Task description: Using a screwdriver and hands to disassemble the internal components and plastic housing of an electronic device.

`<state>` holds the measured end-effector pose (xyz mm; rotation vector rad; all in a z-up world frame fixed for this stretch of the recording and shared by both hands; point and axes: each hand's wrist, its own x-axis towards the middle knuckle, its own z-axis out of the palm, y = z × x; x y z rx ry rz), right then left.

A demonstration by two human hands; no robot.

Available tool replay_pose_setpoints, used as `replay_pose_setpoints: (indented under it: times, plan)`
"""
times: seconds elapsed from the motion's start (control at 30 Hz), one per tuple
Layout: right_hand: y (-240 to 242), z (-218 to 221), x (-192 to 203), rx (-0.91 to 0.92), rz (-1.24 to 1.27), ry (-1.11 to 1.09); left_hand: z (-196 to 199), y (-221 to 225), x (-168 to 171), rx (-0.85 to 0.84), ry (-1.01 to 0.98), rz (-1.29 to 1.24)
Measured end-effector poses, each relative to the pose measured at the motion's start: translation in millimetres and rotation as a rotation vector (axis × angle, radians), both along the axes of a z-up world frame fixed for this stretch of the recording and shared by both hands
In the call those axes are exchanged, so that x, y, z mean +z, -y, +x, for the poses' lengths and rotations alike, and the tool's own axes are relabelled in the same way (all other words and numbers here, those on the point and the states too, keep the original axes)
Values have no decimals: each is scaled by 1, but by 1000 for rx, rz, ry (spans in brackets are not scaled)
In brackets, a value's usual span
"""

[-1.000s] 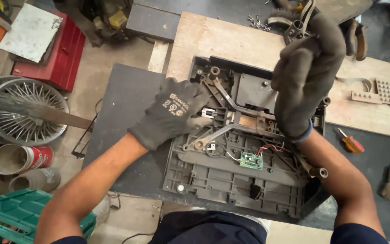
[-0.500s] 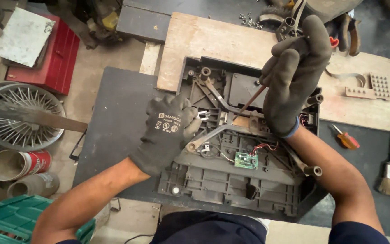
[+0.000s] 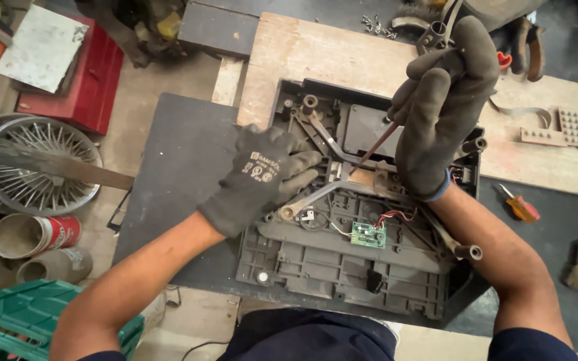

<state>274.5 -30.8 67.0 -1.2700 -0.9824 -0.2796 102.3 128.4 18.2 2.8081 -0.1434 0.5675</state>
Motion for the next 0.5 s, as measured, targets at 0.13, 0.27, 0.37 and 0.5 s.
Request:
replay_pose_setpoints:
  times: [0.13,0.27,0.37,0.5]
  plan:
    - [1,-2,2,-5,-12,11,6,2,19,-62,-299,-1039]
    - [1,-5,7,-47,-47,35,19,-10,-20,-38,-17,-144]
    - [3,-3,4,-32,-34,44,20,-7,-22,-54,115,-203]
    - [9,-12,3,-20,8,-7,21,-10,-15,-49,221,-179]
